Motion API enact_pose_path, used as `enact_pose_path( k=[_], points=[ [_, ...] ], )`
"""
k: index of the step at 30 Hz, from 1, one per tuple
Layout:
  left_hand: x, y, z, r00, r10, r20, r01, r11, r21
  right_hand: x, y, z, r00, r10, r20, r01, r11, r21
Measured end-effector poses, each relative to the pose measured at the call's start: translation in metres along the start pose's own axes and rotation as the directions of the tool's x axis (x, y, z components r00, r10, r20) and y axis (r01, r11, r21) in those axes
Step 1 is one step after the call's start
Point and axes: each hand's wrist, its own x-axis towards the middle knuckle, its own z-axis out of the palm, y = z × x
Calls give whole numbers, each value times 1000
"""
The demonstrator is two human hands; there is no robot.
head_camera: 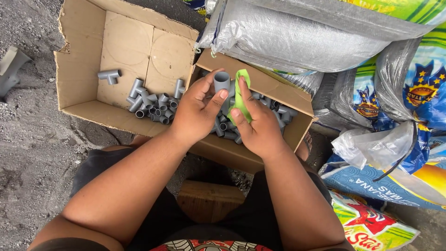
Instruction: Cleaning grey PVC T-fittings with a green cloth and sorting them into a different box.
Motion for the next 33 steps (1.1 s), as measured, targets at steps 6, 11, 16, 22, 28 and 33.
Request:
enact_pose_path(
  k=[6, 11, 16, 22, 28, 33],
  points=[
    [5, 0, -5, 998, -66, 14, 66, 997, -37, 0, -7, 6, 989, -147, 12, 147, 986, -83],
    [1, 19, 3, 992, -123, 31, 122, 992, 8, 4, 15, 12, 916, -219, -337, 235, 972, 7],
    [0, 16, 5, 978, -207, 8, 206, 977, 60, 4, -8, 21, 795, -315, -519, 343, 938, -45],
    [-1, 8, 7, 975, -223, 1, 223, 974, 26, 5, -6, 24, 802, -343, -490, 362, 930, -59],
    [2, 13, 7, 987, -158, 37, 156, 986, 50, 5, -9, 23, 781, -345, -521, 391, 920, -23],
    [7, 11, 0, 999, -46, 19, 41, 979, 201, 6, -13, 26, 747, -411, -523, 393, 907, -151]
  ],
)
